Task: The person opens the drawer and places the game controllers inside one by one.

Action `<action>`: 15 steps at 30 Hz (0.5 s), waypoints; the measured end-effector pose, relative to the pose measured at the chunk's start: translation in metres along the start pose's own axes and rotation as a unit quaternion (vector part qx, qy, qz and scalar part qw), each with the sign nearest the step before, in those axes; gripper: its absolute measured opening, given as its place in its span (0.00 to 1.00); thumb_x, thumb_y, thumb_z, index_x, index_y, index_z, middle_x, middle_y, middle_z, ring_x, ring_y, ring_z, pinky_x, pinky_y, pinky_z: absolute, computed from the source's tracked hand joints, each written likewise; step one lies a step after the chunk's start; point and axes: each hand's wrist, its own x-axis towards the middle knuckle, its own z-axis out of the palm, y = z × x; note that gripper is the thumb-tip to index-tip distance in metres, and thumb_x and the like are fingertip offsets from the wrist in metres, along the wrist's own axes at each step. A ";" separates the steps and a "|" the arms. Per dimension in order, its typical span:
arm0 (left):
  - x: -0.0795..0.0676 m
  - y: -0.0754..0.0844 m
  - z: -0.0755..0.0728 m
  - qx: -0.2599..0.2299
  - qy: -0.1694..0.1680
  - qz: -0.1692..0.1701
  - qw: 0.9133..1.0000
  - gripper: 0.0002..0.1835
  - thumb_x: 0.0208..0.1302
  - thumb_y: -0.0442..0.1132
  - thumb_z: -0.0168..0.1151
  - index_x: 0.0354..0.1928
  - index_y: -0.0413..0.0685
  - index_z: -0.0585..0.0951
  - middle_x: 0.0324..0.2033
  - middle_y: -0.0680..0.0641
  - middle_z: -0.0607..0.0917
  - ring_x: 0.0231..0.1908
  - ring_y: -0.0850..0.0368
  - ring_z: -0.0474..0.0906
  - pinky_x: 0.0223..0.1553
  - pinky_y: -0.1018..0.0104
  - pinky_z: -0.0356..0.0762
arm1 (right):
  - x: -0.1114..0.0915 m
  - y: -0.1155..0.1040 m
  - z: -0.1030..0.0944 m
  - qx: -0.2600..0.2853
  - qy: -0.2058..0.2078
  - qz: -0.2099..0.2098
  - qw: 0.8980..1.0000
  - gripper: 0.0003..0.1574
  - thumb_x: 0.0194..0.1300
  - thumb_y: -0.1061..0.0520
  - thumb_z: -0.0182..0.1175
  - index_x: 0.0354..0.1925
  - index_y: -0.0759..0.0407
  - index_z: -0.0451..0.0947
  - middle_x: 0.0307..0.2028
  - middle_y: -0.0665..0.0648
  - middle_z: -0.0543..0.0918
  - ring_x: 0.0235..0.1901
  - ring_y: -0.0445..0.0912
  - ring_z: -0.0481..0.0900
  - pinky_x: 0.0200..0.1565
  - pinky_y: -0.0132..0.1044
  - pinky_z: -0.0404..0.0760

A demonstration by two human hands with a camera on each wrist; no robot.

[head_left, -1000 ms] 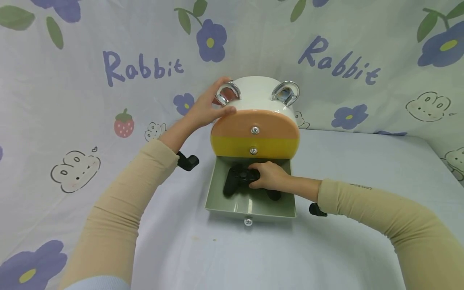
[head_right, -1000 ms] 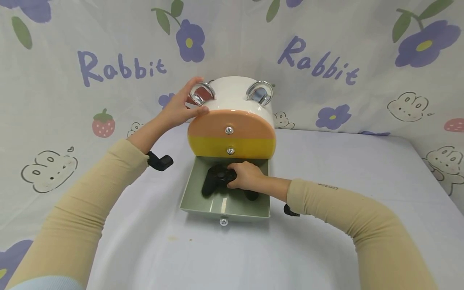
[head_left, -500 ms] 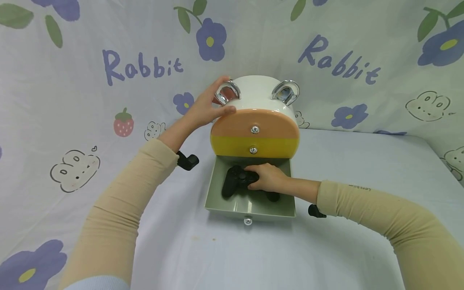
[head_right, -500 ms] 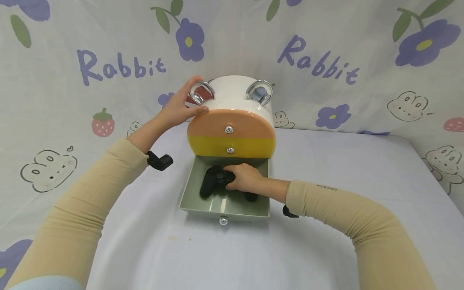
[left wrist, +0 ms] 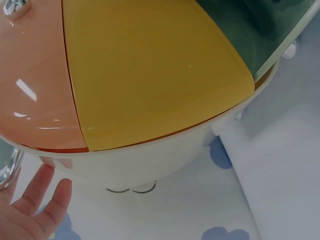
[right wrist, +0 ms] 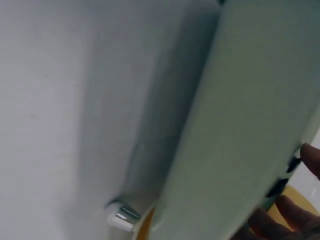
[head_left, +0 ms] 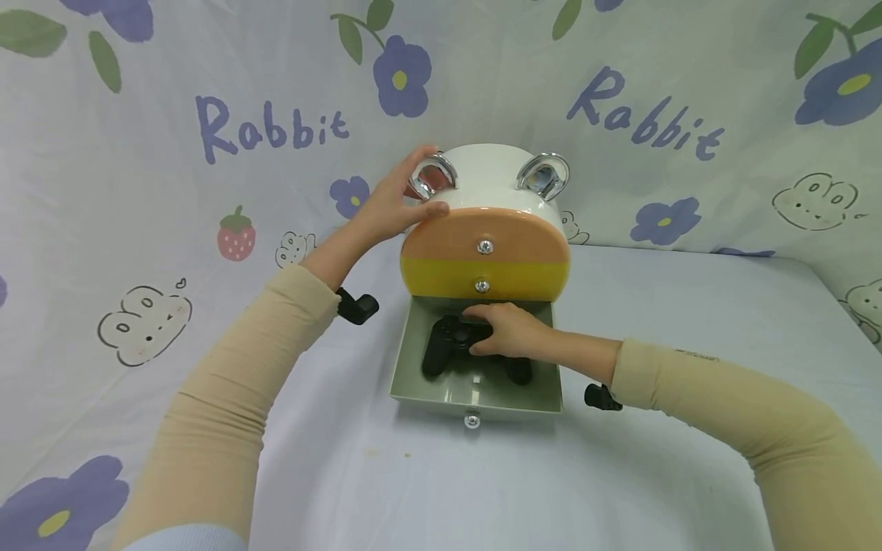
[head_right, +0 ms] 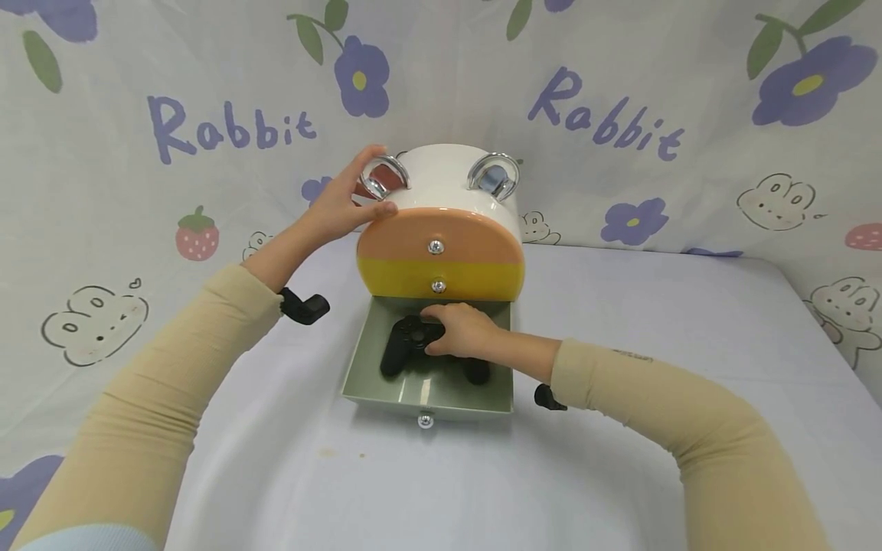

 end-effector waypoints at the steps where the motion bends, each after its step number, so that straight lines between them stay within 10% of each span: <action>1: 0.000 0.000 0.000 0.000 0.000 -0.001 1.000 0.45 0.52 0.55 0.65 0.69 0.63 0.52 0.66 0.52 0.59 0.49 0.47 0.71 0.47 0.54 0.74 | -0.002 -0.001 -0.002 0.008 0.003 -0.005 1.000 0.36 0.53 0.53 0.66 0.59 0.61 0.69 0.54 0.58 0.76 0.53 0.52 0.74 0.53 0.45 0.72; 15: 0.000 0.000 0.000 0.005 -0.002 -0.006 1.000 0.46 0.52 0.57 0.64 0.69 0.64 0.51 0.68 0.55 0.56 0.50 0.48 0.71 0.47 0.54 0.74 | -0.047 -0.019 -0.006 0.090 0.038 -0.094 0.991 0.31 0.55 0.57 0.65 0.57 0.61 0.71 0.44 0.58 0.80 0.45 0.51 0.76 0.49 0.43 0.75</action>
